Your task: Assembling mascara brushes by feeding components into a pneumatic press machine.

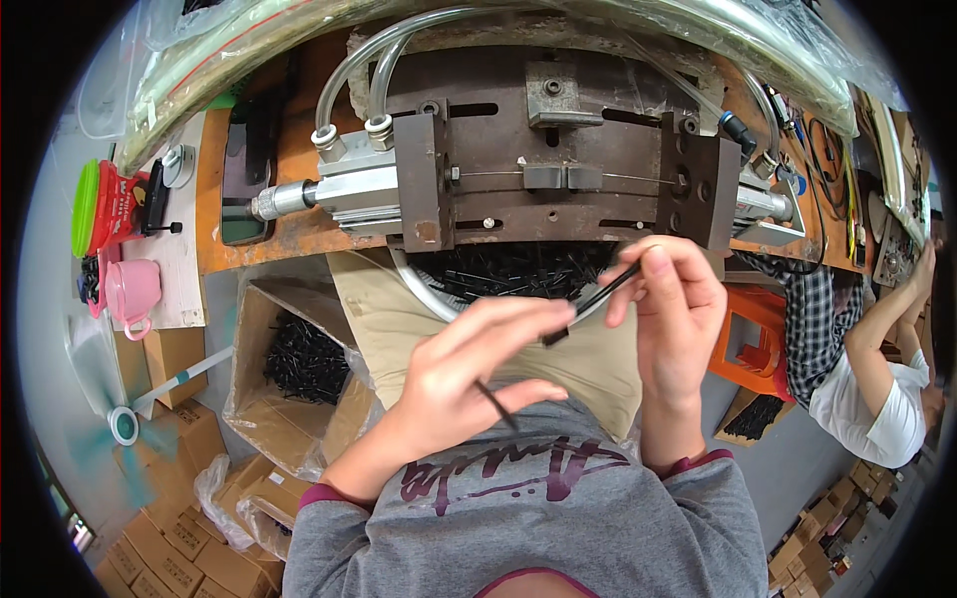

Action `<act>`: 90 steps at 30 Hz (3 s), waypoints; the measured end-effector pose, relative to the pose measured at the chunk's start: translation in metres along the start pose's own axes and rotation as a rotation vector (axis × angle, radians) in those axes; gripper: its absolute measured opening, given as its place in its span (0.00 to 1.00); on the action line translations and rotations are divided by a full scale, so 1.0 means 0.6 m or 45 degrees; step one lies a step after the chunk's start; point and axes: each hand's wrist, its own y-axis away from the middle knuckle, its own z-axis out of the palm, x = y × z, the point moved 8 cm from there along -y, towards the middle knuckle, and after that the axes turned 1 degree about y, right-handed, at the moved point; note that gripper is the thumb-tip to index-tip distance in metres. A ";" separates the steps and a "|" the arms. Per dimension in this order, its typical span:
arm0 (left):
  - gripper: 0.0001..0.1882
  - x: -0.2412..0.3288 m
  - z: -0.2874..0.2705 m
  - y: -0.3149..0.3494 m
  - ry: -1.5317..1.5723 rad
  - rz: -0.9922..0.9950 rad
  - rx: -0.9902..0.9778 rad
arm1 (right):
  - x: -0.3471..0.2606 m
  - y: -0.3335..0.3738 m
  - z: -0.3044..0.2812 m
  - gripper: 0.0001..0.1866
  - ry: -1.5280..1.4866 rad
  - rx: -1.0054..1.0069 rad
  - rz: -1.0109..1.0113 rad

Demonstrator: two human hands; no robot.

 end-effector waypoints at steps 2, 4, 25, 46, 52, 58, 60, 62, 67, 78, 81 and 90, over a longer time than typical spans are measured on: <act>0.31 -0.039 0.016 0.012 0.515 -0.377 -0.044 | -0.001 -0.001 -0.015 0.10 0.026 0.023 0.005; 0.28 -0.052 0.039 0.026 0.979 -0.704 -0.158 | 0.000 0.004 -0.017 0.11 0.015 0.036 0.033; 0.30 0.049 -0.024 -0.008 -0.433 0.114 0.085 | -0.031 0.011 -0.013 0.10 -0.060 0.132 -0.059; 0.14 0.061 -0.007 -0.069 -0.881 0.434 0.187 | -0.250 -0.299 0.202 0.19 2.291 -0.500 -1.753; 0.13 0.049 0.018 -0.085 -1.072 0.455 0.153 | -0.221 -0.317 0.211 0.06 2.359 -0.737 -1.777; 0.12 0.057 0.019 -0.080 -1.147 0.423 0.152 | -0.254 -0.310 0.169 0.17 2.069 -0.609 -1.633; 0.12 0.061 0.020 -0.074 -1.209 0.436 0.166 | -0.272 -0.300 0.162 0.17 2.027 -0.574 -1.660; 0.12 0.060 0.019 -0.072 -1.234 0.399 0.136 | -0.287 -0.287 0.162 0.16 2.115 -0.519 -1.755; 0.13 0.049 0.014 -0.086 -1.187 0.403 0.132 | -0.314 -0.295 0.139 0.12 2.323 -0.365 -1.892; 0.13 0.042 0.010 -0.086 -1.120 0.381 0.165 | -0.342 -0.365 0.052 0.15 0.881 -0.189 -0.658; 0.13 0.042 0.009 -0.087 -1.106 0.380 0.174 | -0.330 -0.355 0.045 0.12 0.500 -0.264 -0.506; 0.27 0.052 -0.025 -0.086 -0.613 0.195 0.182 | -0.269 -0.220 0.053 0.10 0.069 -0.275 -0.279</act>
